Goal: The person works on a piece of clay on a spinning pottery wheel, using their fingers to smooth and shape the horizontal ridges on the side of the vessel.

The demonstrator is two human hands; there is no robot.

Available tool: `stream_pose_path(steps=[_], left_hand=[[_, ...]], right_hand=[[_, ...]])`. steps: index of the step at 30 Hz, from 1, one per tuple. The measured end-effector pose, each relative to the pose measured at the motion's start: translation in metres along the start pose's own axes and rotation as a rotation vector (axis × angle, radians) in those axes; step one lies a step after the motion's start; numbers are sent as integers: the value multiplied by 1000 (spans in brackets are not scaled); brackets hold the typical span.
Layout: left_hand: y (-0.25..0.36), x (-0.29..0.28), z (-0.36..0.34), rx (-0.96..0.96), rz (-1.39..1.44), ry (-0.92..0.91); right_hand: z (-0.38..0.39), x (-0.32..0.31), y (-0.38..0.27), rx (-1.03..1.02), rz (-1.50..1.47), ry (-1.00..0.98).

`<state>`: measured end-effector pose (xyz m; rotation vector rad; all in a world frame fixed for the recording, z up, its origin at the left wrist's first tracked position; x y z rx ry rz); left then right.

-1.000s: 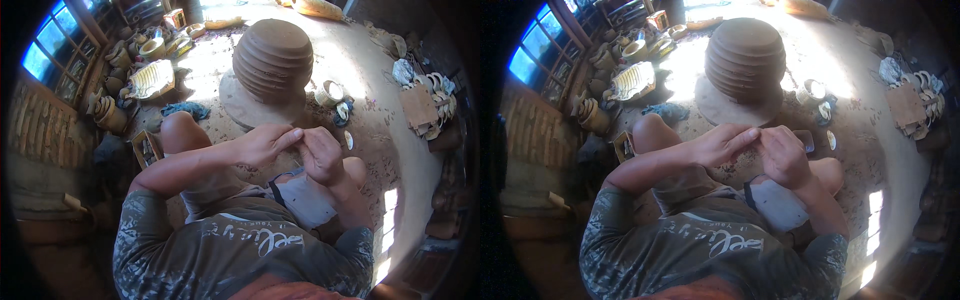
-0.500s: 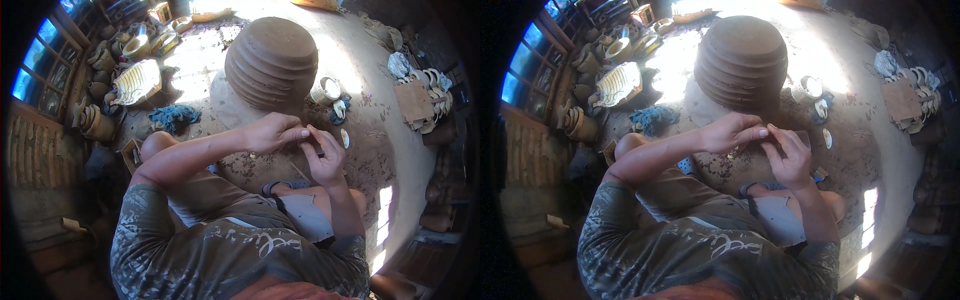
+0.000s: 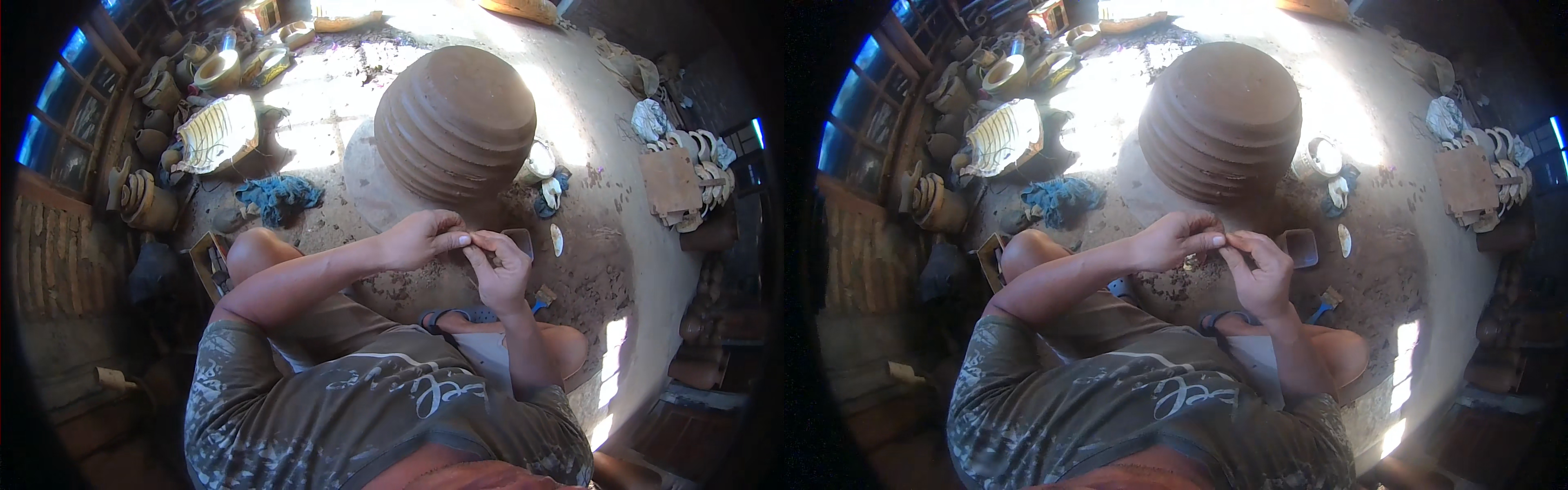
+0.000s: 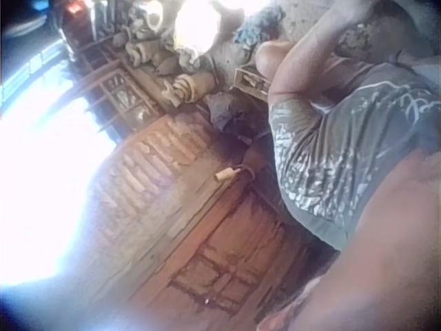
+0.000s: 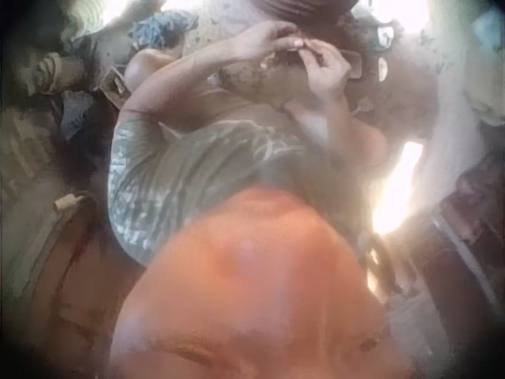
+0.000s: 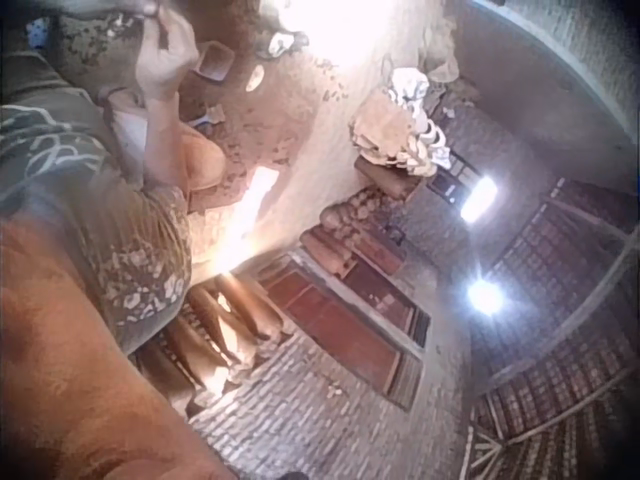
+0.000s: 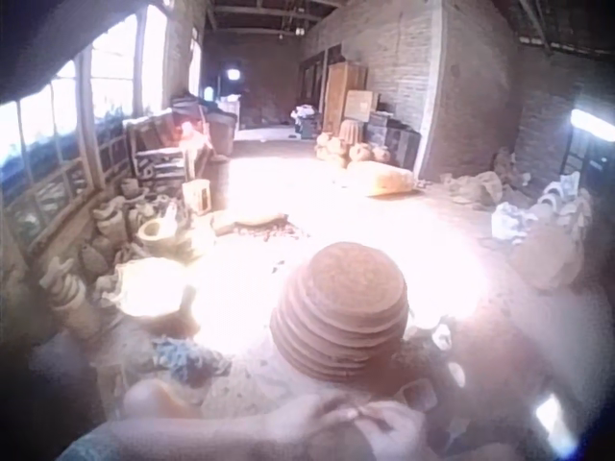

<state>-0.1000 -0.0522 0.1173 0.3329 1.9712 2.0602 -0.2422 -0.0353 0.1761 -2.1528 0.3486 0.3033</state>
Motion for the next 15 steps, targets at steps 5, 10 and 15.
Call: stream_pose_path(steps=[5, 10, 15], left_hand=[[-3, -11, -3, -56, -119, 31], [56, -118, 2, 419, -226, 856], [58, -171, -8, 423, -14, 1132]], right_hand=[[5, 6, 14, 47, -80, 20], [-5, -7, 25, 353, -338, 218], [-31, -3, 3, 37, -34, 147]])
Point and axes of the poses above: each hand's wrist, its own z-axis away from the middle knuckle, its own x-axis out of the palm, y = z × x, the point moved 9 cm from there along -z, towards the middle knuckle, and after that the axes turned 12 degrees about y, right-handed, at the moved point
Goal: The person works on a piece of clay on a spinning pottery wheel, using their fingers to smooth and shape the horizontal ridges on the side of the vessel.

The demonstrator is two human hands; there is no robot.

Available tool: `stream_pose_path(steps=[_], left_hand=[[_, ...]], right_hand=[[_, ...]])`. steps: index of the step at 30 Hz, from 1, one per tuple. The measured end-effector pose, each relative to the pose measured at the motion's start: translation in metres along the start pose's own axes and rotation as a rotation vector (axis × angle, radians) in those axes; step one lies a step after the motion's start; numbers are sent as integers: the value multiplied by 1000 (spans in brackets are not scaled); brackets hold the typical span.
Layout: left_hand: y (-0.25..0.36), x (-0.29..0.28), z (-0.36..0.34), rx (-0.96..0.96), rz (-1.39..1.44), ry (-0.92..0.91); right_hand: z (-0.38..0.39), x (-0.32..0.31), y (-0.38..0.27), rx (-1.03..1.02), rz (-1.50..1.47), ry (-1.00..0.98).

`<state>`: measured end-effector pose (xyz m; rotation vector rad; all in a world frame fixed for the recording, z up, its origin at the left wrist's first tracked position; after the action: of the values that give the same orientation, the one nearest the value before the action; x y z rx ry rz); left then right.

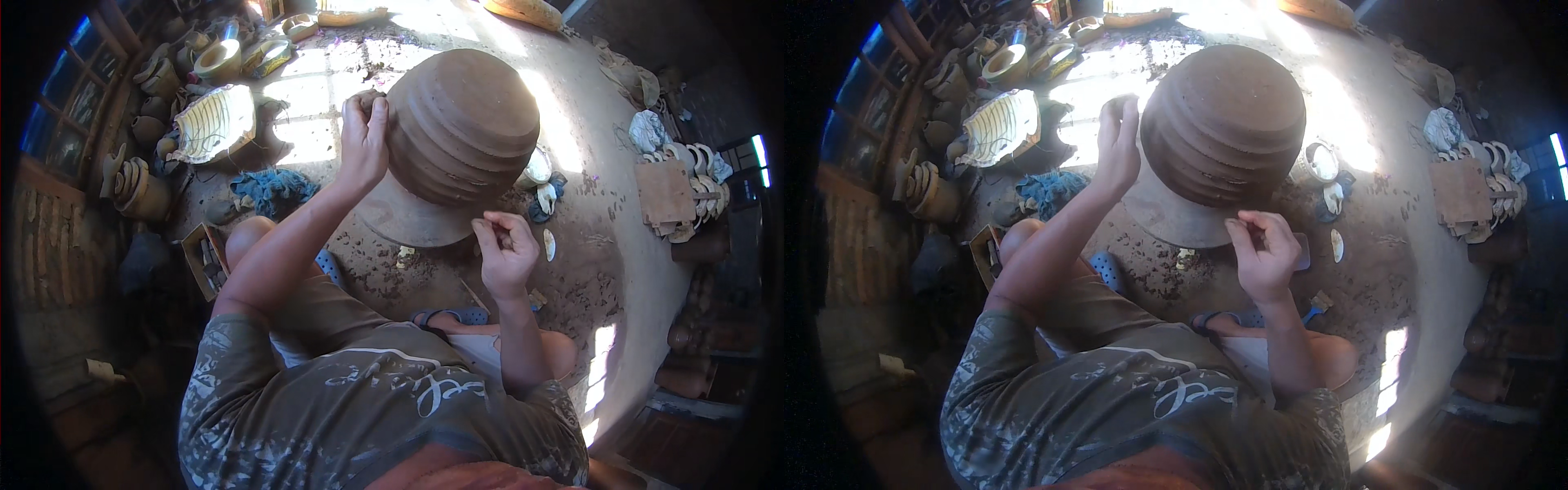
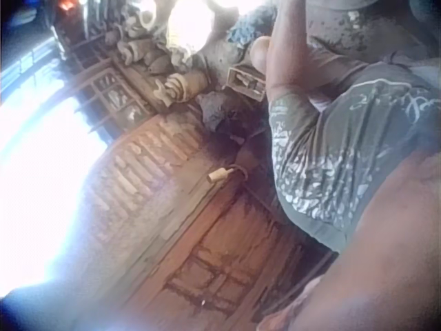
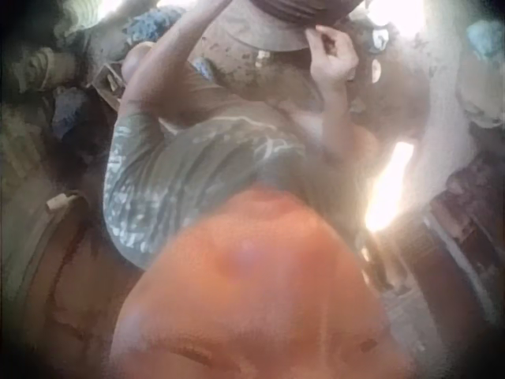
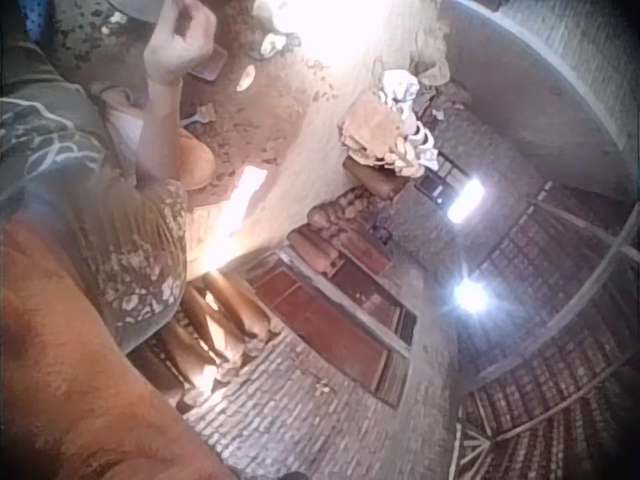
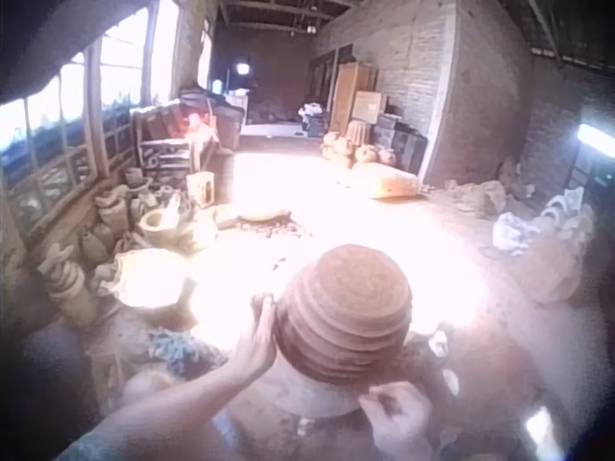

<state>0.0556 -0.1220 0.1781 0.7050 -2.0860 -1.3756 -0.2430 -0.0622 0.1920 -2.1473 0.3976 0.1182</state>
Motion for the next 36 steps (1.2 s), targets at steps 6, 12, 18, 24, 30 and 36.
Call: stream_pose_path(steps=[6, 12, 18, 24, 30, 36], left_hand=[[-25, 16, 12, 66, -109, -64], [-36, 18, -4, -80, -6, 34], [-52, 36, -9, -88, -44, 82], [-62, 39, -13, -109, -13, 90], [-59, 39, -28, -80, -23, 84], [-69, 46, -50, -62, 22, -2]], right_hand=[[-25, 22, -19, -79, 54, 23], [-44, 42, -55, -481, 266, 23], [-46, 68, -72, -723, 419, 27], [-46, 78, -81, -811, 585, 56], [-50, 92, -87, -850, 609, 36], [-52, 88, -85, -879, 545, -5]])
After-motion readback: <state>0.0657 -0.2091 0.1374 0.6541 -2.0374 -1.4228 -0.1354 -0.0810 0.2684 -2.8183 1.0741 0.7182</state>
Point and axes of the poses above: each hand's wrist, its own z-axis away from the middle knuckle, its own x-axis out of the palm, y = z × x, the point moved 9 cm from there along -z, towards the middle knuckle, and after that the axes turned 12 degrees about y, right-handed, at the moved point
